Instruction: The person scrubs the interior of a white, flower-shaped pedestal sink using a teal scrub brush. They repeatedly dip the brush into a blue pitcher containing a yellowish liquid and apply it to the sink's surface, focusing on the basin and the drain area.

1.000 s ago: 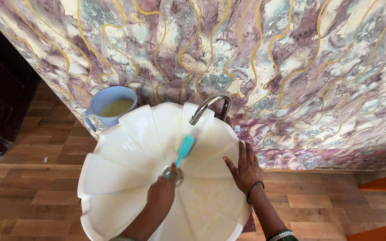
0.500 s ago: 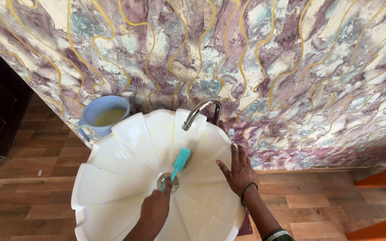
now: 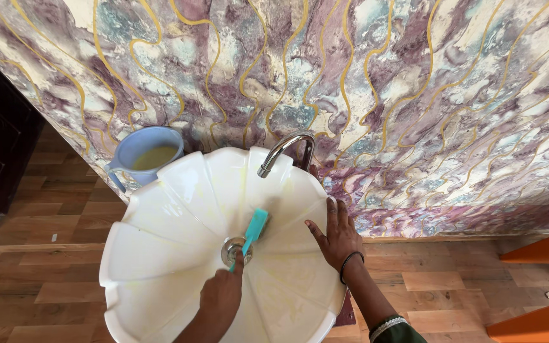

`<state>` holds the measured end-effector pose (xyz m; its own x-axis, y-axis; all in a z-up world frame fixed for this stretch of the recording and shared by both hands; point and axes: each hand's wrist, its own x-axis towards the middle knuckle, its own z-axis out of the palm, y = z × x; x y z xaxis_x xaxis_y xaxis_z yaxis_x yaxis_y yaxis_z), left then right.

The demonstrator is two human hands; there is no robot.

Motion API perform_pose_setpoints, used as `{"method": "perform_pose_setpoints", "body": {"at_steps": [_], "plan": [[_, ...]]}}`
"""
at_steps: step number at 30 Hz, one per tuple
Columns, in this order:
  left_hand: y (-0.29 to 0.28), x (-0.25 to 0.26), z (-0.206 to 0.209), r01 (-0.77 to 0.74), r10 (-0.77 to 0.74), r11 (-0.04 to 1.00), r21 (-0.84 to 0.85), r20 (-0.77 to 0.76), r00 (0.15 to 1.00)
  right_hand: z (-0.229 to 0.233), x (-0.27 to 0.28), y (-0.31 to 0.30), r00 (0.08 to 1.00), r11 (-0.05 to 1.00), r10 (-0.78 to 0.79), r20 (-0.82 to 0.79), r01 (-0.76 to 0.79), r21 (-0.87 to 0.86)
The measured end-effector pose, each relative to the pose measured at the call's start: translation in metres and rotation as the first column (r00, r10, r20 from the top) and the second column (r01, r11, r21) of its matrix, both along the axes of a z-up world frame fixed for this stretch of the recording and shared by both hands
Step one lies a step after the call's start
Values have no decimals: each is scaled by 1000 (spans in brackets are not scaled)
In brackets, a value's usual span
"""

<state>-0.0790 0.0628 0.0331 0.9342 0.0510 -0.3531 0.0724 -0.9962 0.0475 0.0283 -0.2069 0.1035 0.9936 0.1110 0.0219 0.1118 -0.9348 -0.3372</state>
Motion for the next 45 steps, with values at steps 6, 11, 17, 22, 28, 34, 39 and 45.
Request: {"method": "perform_pose_setpoints", "body": {"at_steps": [6, 11, 17, 22, 28, 34, 39, 45], "plan": [[-47, 92, 20, -13, 18, 1000, -28, 185, 983, -2, -1, 0, 998, 999, -6, 56, 4, 33], [-22, 46, 5, 40, -19, 996, -77, 253, 967, -5, -7, 2, 999, 999, -10, 42, 8, 53], [9, 1, -4, -58, 58, 998, 8, 17, 998, -4, -2, 3, 1000, 1000, -11, -1, 11, 5], [-29, 98, 8, -147, 154, 988, -54, 159, 975, -4, -7, 1, 1000, 999, -4, 19, 4, 33], [-2, 54, 14, 33, 0, 990, -134, 238, 971, 4, -7, 3, 1000, 1000, -16, -4, 16, 17], [4, -13, 10, 66, -67, 997, 42, 0, 998, -1, -2, 1, 999, 999, -15, 32, 14, 35], [-38, 71, 14, -15, 6, 998, 57, 159, 987, -9, -3, 0, 993, 1000, 15, 118, -16, 5], [-30, 36, 10, 105, -96, 994, -30, 223, 970, -11, -5, 1, 983, 992, 77, 165, -60, -107]]}}
